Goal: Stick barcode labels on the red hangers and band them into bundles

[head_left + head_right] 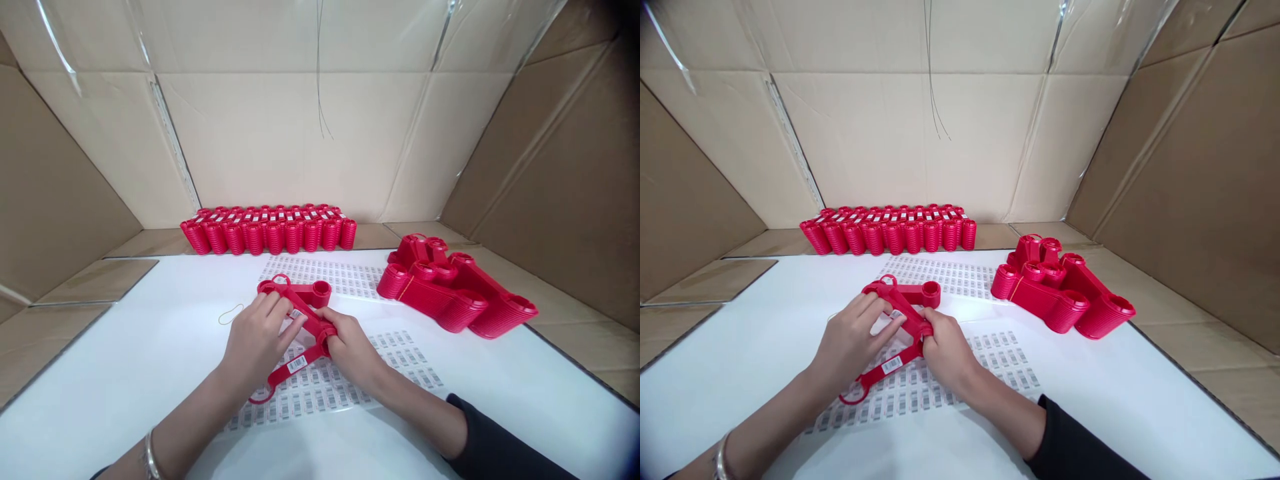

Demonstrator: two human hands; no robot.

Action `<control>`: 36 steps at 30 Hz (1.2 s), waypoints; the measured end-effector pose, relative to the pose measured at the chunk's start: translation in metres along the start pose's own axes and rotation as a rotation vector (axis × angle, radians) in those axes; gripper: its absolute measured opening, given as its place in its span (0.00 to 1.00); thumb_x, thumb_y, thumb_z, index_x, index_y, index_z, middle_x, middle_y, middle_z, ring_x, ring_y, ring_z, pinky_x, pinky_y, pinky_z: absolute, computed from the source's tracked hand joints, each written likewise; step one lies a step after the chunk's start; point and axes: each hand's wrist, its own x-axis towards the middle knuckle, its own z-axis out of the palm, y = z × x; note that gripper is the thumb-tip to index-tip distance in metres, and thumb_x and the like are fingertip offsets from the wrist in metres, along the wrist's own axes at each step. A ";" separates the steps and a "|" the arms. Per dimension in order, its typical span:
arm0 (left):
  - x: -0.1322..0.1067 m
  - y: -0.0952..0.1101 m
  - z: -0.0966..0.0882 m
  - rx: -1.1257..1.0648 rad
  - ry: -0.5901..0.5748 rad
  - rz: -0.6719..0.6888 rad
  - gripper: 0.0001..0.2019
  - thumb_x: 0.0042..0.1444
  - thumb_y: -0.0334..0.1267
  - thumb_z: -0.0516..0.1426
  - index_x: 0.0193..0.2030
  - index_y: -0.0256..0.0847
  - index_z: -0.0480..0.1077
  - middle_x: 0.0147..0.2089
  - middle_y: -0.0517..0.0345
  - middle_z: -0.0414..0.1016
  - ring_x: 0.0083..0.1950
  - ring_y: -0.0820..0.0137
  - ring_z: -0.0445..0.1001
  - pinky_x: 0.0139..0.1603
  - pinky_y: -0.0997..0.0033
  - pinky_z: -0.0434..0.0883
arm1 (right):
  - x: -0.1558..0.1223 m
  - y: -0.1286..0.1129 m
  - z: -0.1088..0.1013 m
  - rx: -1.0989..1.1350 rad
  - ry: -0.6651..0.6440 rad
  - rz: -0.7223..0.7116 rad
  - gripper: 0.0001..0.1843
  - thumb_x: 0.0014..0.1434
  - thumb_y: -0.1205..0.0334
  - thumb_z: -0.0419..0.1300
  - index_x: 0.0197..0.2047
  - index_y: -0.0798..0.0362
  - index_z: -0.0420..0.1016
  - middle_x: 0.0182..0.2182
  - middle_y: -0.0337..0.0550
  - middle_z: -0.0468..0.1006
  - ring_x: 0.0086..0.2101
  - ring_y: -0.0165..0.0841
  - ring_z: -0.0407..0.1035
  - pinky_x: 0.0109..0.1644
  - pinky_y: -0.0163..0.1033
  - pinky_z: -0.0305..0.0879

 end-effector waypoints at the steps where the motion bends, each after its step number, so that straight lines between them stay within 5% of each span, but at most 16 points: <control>1: 0.000 -0.001 0.001 0.072 0.043 0.046 0.14 0.60 0.45 0.49 0.29 0.38 0.64 0.30 0.57 0.66 0.33 0.70 0.63 0.31 0.71 0.60 | 0.000 0.000 0.000 0.010 -0.004 0.000 0.21 0.45 0.78 0.43 0.37 0.55 0.71 0.29 0.39 0.73 0.29 0.30 0.64 0.33 0.35 0.59; 4: 0.002 -0.008 0.001 0.167 0.093 0.030 0.16 0.58 0.50 0.50 0.32 0.38 0.63 0.32 0.56 0.64 0.33 0.68 0.62 0.32 0.70 0.62 | -0.001 -0.001 0.001 0.038 -0.017 -0.001 0.22 0.44 0.78 0.43 0.37 0.54 0.71 0.26 0.37 0.71 0.27 0.29 0.62 0.32 0.34 0.58; 8: 0.008 -0.017 -0.004 0.161 0.107 -0.162 0.17 0.59 0.52 0.48 0.41 0.38 0.62 0.38 0.53 0.65 0.37 0.67 0.66 0.31 0.72 0.64 | -0.002 -0.004 0.001 0.030 -0.023 0.003 0.19 0.44 0.77 0.43 0.32 0.54 0.70 0.25 0.36 0.70 0.26 0.29 0.62 0.30 0.33 0.57; 12: 0.011 -0.021 -0.010 0.066 -0.063 -0.328 0.18 0.59 0.54 0.45 0.43 0.42 0.61 0.39 0.57 0.69 0.37 0.67 0.69 0.29 0.71 0.62 | -0.001 -0.004 0.001 0.055 -0.031 0.012 0.20 0.43 0.77 0.42 0.34 0.54 0.70 0.27 0.37 0.72 0.27 0.29 0.63 0.30 0.33 0.57; 22: 0.010 -0.019 -0.012 -0.280 -0.116 -0.359 0.07 0.56 0.34 0.42 0.40 0.42 0.57 0.36 0.59 0.69 0.35 0.69 0.68 0.34 0.70 0.62 | 0.006 0.006 -0.007 0.082 0.044 0.008 0.22 0.41 0.77 0.42 0.35 0.54 0.71 0.27 0.37 0.73 0.30 0.30 0.66 0.33 0.33 0.59; 26: 0.010 -0.014 -0.015 -0.128 -0.373 -0.332 0.12 0.57 0.39 0.42 0.26 0.41 0.57 0.25 0.60 0.66 0.27 0.69 0.65 0.28 0.69 0.56 | 0.006 0.005 -0.007 0.109 0.045 0.013 0.22 0.42 0.77 0.43 0.35 0.54 0.71 0.24 0.36 0.71 0.31 0.31 0.66 0.34 0.33 0.60; 29: 0.008 -0.013 -0.013 -0.001 -0.612 -0.319 0.16 0.59 0.42 0.40 0.27 0.41 0.63 0.27 0.56 0.71 0.29 0.66 0.68 0.27 0.69 0.53 | 0.003 0.004 -0.005 0.101 -0.016 0.009 0.21 0.42 0.77 0.43 0.34 0.54 0.71 0.28 0.37 0.73 0.30 0.30 0.66 0.33 0.33 0.60; 36: 0.002 -0.017 -0.008 -0.001 -0.745 -0.227 0.09 0.53 0.35 0.47 0.29 0.41 0.66 0.33 0.55 0.74 0.34 0.64 0.71 0.28 0.70 0.55 | 0.003 0.009 0.000 0.053 -0.059 0.031 0.19 0.42 0.78 0.43 0.32 0.54 0.70 0.28 0.37 0.74 0.29 0.30 0.66 0.32 0.33 0.60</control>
